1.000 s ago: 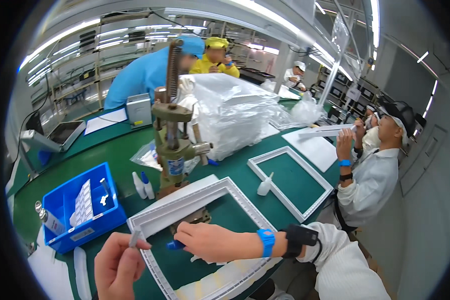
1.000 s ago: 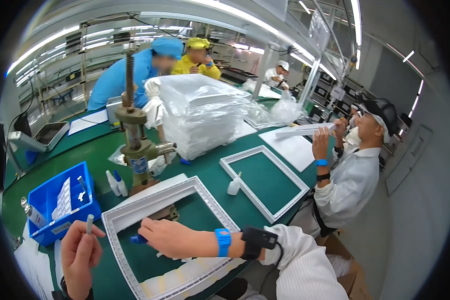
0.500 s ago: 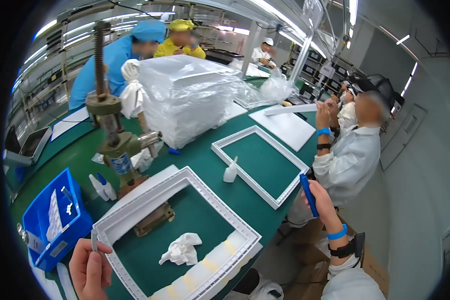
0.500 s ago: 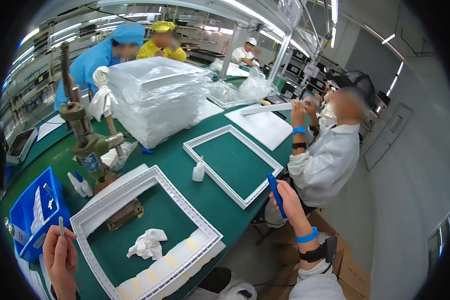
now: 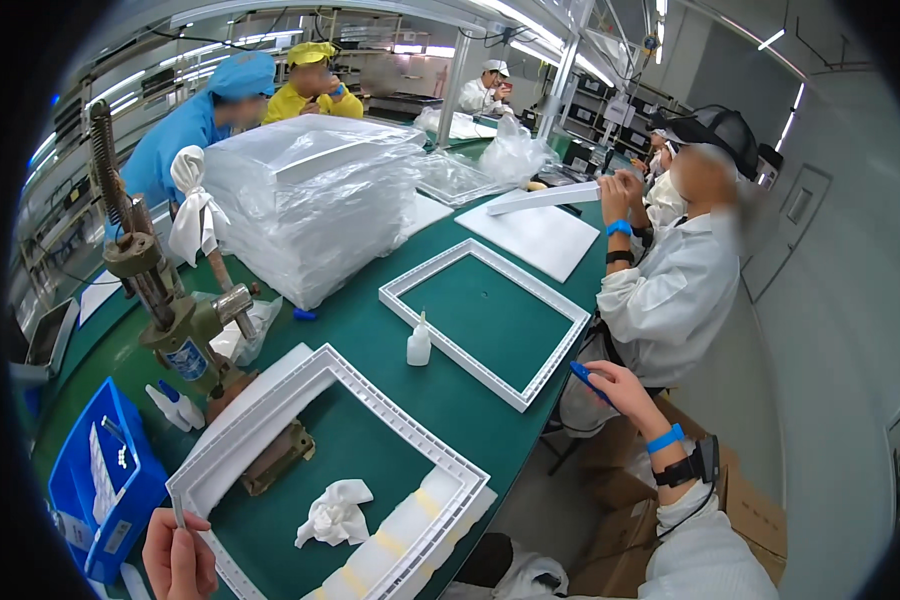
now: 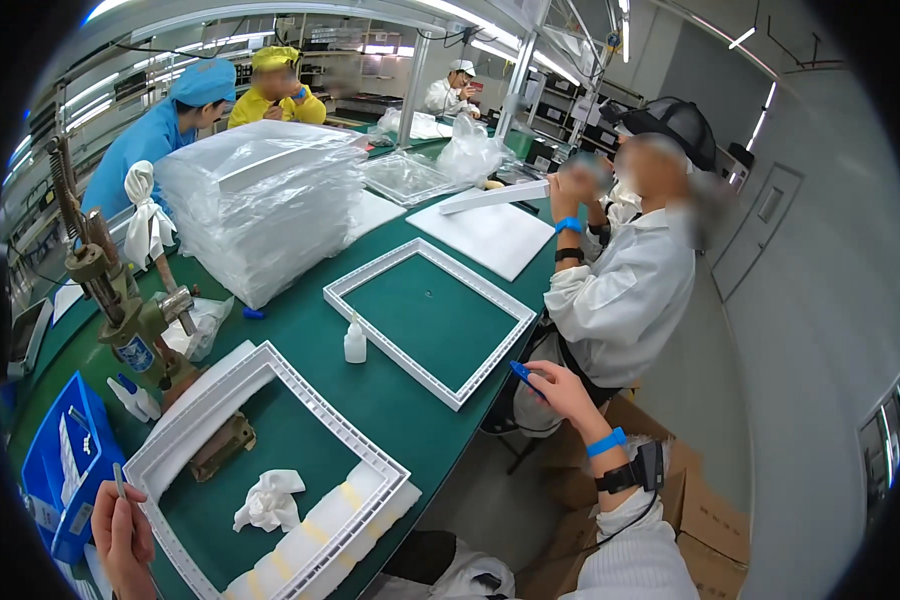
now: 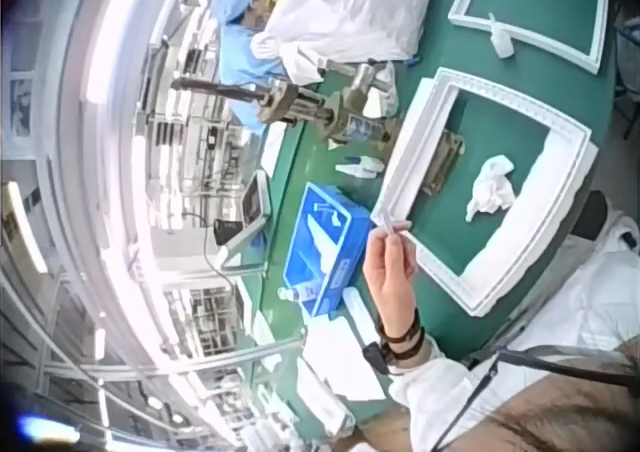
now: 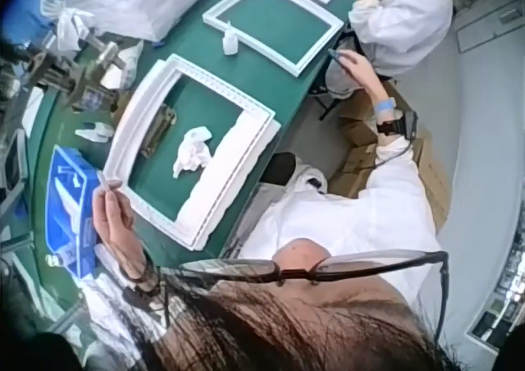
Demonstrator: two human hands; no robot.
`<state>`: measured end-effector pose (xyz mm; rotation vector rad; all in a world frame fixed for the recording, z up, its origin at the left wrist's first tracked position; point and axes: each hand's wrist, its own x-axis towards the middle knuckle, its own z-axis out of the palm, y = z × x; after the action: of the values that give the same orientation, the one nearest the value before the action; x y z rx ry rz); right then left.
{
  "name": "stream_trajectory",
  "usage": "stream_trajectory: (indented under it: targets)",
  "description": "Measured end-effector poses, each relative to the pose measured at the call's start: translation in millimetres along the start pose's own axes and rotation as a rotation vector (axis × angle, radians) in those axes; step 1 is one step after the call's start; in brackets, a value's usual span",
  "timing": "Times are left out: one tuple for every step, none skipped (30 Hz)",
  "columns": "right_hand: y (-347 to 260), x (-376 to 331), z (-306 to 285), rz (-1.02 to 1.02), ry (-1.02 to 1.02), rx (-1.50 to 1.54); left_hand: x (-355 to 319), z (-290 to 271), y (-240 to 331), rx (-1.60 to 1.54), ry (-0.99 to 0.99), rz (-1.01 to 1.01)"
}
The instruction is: The recorder is assembling white rectangular plastic frames on a factory line, involving cleaning, applying glue or sealant, and pressing components together.
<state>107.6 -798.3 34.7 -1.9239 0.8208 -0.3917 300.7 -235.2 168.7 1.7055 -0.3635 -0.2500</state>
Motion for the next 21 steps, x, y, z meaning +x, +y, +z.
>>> stream_trajectory:
  targets:
    - [-1, 2, 0, 0.001, -0.001, 0.001, 1, 0, 0, -0.001, 0.001, -0.004]
    - [-2, 4, 1, -0.015, -0.007, -0.045, 1, 1, -1, 0.0, 0.002, -0.005]
    - [-3, 6, 2, -0.031, -0.014, -0.09, 1, 1, 0, -0.005, -0.008, -0.007]
    - [-5, 7, 2, -0.031, -0.014, -0.091, 2, 1, -1, -0.012, -0.018, -0.009]
    - [-7, 8, 3, -0.032, -0.008, -0.082, 2, 1, -2, -0.013, -0.018, -0.009]
    - [-9, 8, 4, -0.033, -0.002, -0.073, 3, 1, -3, -0.013, -0.014, -0.004]
    - [-9, 9, 3, -0.034, -0.003, -0.075, 3, 1, -3, -0.013, -0.01, 0.0]
    - [-9, 11, 2, -0.048, 0.002, -0.093, 3, 0, -3, -0.014, -0.01, 0.0]
    - [-9, 11, 2, -0.063, 0.008, -0.112, 3, 0, -3, -0.016, -0.018, 0.007]
    - [-10, 12, 2, -0.065, 0.005, -0.112, 3, 0, -2, -0.015, -0.024, 0.012]
    - [-12, 11, 3, -0.052, -0.003, -0.123, 3, 0, -1, -0.016, -0.021, 0.012]
    - [-14, 11, 3, -0.038, -0.011, -0.133, 2, 0, -1, -0.01, -0.024, 0.013]
    - [-11, 12, 3, -0.035, -0.013, -0.135, 3, 1, -1, -0.004, -0.03, 0.009]
    - [-8, 14, 3, -0.065, 0.0, -0.143, 4, 1, -2, -0.005, -0.03, 0.005]
    - [-5, 15, 3, -0.094, 0.014, -0.152, 5, 2, -3, -0.016, -0.033, -0.002]
    - [-5, 14, 3, -0.095, 0.013, -0.152, 5, 2, -3, -0.026, -0.033, -0.005]
    - [-6, 14, 2, -0.077, 0.007, -0.149, 4, 2, -4, -0.026, -0.033, -0.005]
    - [-7, 13, 1, -0.058, 0.0, -0.146, 4, 2, -5, -0.032, -0.035, 0.007]
    - [-10, 12, 2, -0.058, -0.001, -0.145, 4, 1, -6, -0.037, -0.036, 0.02]
    - [-14, 11, 3, -0.038, -0.005, -0.144, 4, 1, -6, -0.036, -0.035, 0.02]
    - [-17, 10, 5, -0.018, -0.009, -0.144, 4, 1, -6, -0.037, -0.042, 0.025]
